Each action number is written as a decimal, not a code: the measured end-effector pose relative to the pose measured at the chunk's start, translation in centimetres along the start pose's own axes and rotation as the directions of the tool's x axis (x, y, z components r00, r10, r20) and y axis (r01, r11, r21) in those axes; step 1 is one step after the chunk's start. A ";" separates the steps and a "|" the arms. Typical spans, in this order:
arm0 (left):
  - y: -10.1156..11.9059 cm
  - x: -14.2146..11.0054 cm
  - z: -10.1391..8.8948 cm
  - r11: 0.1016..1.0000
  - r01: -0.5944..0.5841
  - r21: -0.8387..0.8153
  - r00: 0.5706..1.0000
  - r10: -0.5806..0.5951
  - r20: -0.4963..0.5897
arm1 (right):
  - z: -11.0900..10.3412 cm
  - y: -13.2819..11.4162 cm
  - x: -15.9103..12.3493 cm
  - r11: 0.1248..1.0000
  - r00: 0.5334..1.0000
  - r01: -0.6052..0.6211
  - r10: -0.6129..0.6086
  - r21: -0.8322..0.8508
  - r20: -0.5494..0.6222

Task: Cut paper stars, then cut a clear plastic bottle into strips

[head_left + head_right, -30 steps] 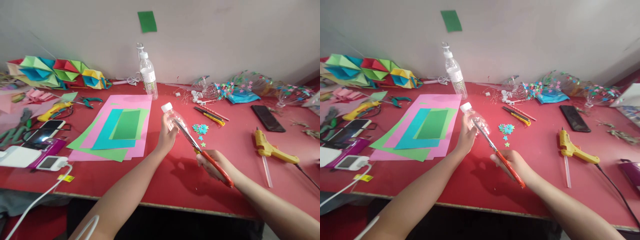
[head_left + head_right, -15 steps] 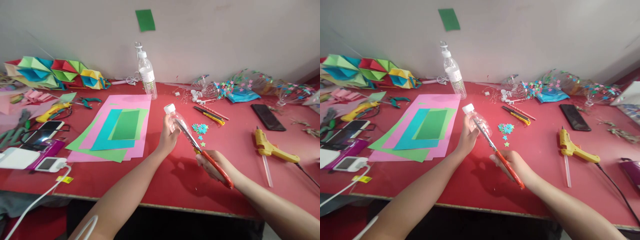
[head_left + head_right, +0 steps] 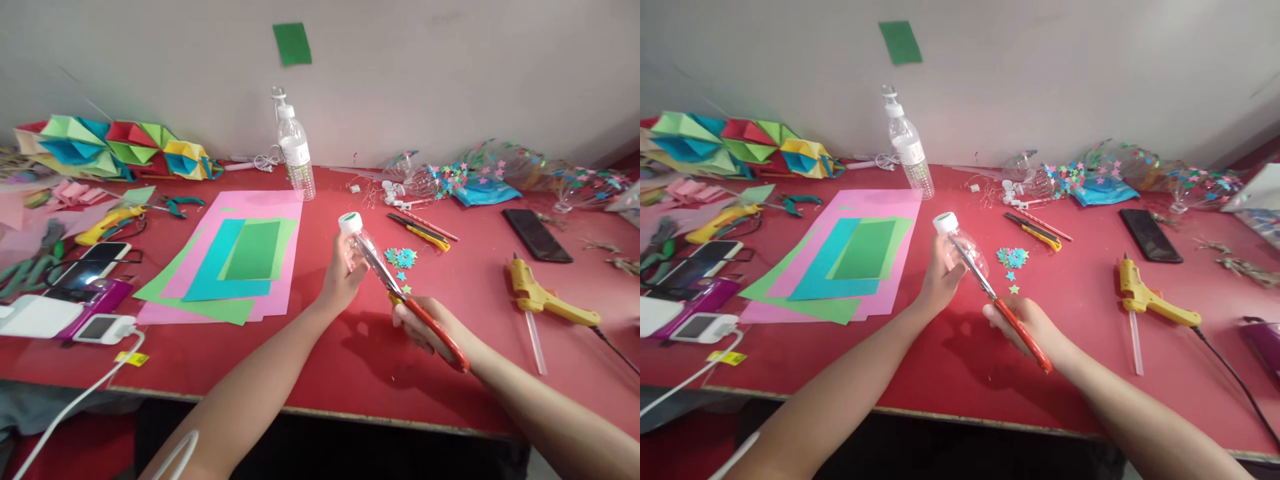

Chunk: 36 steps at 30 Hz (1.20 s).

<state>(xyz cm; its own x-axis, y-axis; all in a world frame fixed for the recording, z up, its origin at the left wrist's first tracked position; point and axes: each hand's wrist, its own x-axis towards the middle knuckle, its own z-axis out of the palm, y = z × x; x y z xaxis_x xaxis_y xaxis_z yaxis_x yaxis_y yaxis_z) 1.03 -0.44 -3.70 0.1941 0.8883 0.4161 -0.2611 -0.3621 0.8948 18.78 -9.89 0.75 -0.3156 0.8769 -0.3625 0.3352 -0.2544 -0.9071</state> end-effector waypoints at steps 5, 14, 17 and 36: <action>-0.2 -0.2 0.2 1.000 -0.024 0.015 1.000 0.024 0.016 | 0.2 0.4 0.0 0.998 0.999 -0.041 0.041 0.057 -0.004; 0.3 -0.2 0.6 0.997 0.046 -0.065 0.999 -0.046 -0.002 | 0.2 0.5 -0.2 0.996 0.996 -0.085 0.085 0.012 -0.036; 0.5 -0.3 0.7 0.996 0.049 -0.078 0.999 -0.049 -0.002 | 0.3 0.3 -0.3 0.996 0.995 -0.076 0.073 -0.045 -0.066; 0.0 -0.2 0.5 0.999 -0.003 -0.035 1.000 0.003 0.003 | 0.4 -0.7 -0.3 0.984 0.990 -0.105 0.090 -0.142 -0.104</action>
<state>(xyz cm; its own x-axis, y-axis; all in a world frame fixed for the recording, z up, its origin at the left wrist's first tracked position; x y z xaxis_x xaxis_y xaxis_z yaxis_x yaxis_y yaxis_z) 1.46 -0.77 -3.72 0.1961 0.8864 0.4194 -0.2949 -0.3546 0.8873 18.26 -10.15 1.35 -0.1900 0.8880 -0.4188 0.4891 -0.2843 -0.8246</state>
